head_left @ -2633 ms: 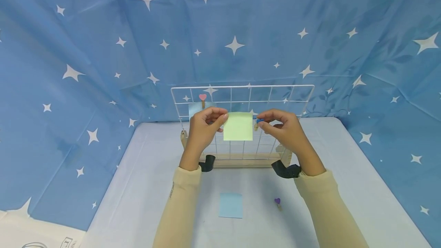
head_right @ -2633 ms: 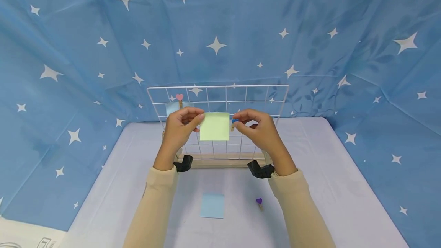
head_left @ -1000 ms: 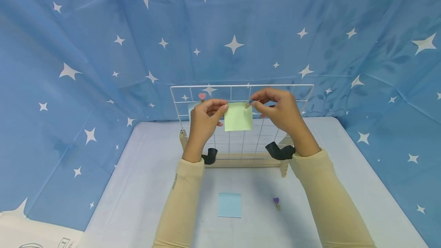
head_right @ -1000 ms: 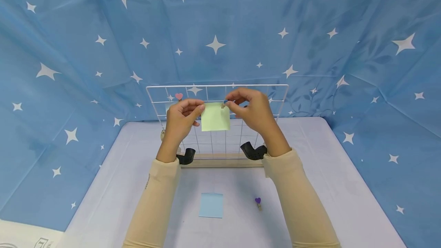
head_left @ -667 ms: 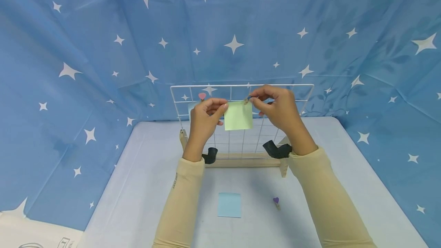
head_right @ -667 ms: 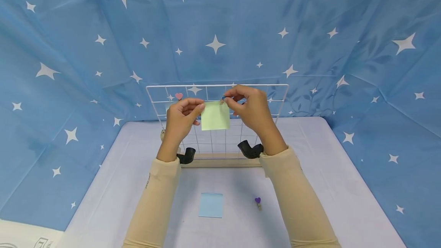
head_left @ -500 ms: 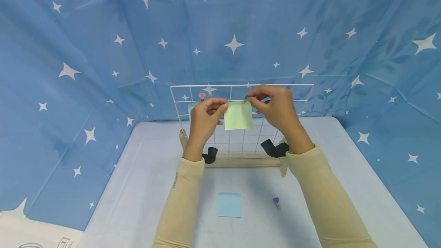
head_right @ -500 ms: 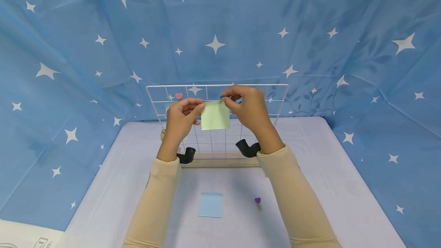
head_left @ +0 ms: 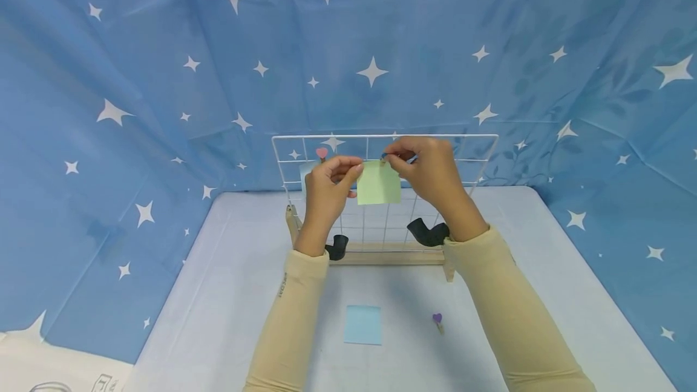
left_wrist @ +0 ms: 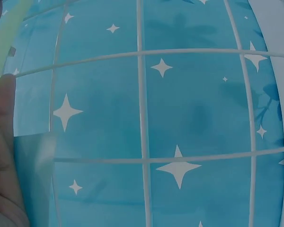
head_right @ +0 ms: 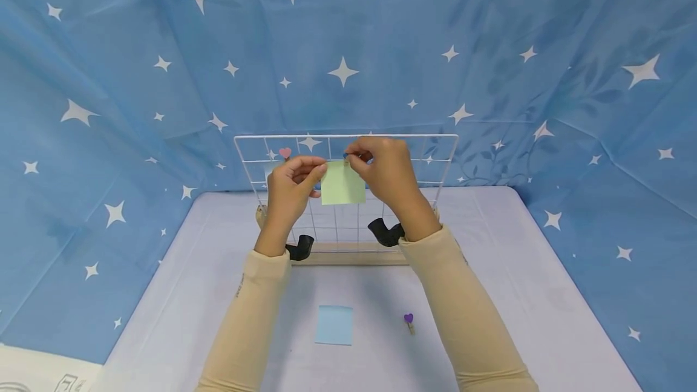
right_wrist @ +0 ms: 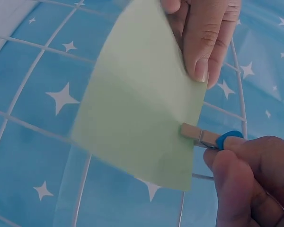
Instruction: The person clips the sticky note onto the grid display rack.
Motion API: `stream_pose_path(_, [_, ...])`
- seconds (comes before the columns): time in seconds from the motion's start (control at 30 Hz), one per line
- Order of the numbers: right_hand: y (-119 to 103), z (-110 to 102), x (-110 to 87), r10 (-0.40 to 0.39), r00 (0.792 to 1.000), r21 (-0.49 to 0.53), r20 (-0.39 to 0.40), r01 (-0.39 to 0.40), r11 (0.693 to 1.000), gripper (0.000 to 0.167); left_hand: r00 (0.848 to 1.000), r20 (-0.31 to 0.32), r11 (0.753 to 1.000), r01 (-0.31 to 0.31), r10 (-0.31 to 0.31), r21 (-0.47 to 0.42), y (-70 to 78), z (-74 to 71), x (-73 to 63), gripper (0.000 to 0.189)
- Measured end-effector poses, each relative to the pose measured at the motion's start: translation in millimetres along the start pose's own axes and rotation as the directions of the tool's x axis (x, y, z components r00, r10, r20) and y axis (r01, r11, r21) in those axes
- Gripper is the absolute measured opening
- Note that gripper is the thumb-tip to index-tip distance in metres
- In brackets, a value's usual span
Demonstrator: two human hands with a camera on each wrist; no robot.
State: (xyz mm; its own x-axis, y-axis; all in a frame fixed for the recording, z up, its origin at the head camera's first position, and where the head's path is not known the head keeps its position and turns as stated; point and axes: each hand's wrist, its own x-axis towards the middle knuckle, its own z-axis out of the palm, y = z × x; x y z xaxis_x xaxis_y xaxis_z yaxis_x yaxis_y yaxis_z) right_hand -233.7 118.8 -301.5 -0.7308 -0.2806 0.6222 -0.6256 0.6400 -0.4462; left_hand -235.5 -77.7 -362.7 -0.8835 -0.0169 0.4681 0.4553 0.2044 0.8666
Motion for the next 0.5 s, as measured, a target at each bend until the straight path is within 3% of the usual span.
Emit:
stream_pose_path(0.23, [-3.7, 3.8, 4.3, -0.027, 0.999, -0.031, 0.038, 0.028, 0.999, 0.007, 0.999, -0.04, 1.0, -0.011, 0.011, 0.012, -1.3, 4.4, -1.7, 0.016])
stream_pose_path(0.5, [-8.7, 5.2, 5.1, 0.048, 0.996, -0.064, 0.071, -0.044, 0.997, 0.009, 0.998, -0.053, 1.0, -0.017, 0.017, 0.005, -2.5, 8.0, -1.9, 0.017])
